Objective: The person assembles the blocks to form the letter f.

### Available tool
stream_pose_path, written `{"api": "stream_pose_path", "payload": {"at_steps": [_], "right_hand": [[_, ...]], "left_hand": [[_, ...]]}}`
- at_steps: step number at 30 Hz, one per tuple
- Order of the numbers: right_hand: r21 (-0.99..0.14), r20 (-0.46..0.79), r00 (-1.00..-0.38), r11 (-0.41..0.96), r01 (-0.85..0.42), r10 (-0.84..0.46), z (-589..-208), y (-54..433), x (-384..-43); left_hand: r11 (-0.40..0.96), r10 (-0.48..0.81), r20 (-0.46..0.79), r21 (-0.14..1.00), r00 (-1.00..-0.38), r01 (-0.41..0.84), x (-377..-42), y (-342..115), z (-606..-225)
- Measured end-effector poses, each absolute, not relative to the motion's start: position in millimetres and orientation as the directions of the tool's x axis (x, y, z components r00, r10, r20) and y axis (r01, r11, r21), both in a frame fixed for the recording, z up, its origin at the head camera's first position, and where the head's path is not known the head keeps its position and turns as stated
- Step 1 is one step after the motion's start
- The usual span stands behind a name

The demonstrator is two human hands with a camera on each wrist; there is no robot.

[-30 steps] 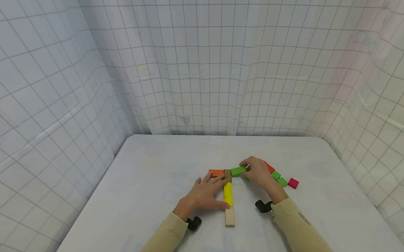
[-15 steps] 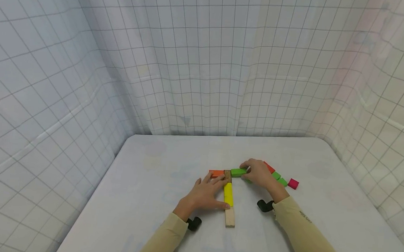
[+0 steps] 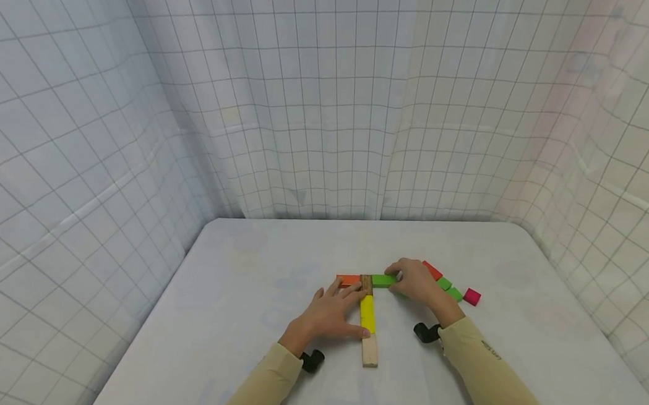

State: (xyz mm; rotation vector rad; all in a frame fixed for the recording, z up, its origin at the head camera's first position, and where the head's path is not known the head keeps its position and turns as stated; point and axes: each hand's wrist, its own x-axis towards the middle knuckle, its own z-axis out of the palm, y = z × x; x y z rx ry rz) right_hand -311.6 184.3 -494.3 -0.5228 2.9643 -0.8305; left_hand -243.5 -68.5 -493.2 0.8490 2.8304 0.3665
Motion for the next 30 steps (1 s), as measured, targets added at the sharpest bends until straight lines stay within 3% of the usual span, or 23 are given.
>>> {"api": "stream_pose_path", "payload": {"at_steps": [13, 30], "right_hand": [[-0.511, 0.054, -0.948, 0.807, -0.296, -0.313, -490.5, 186.4, -311.3], [-0.560, 0.089, -0.940, 0.763, -0.321, -0.330, -483.1, 226.8, -293.0]], "left_hand": [[0.808, 0.561, -0.093, 0.278, -0.823, 0.520, -245.7, -69.4, -495.1], [0.813, 0.550, -0.105, 0.295, -0.828, 0.502, -244.2, -69.4, -495.7]]}}
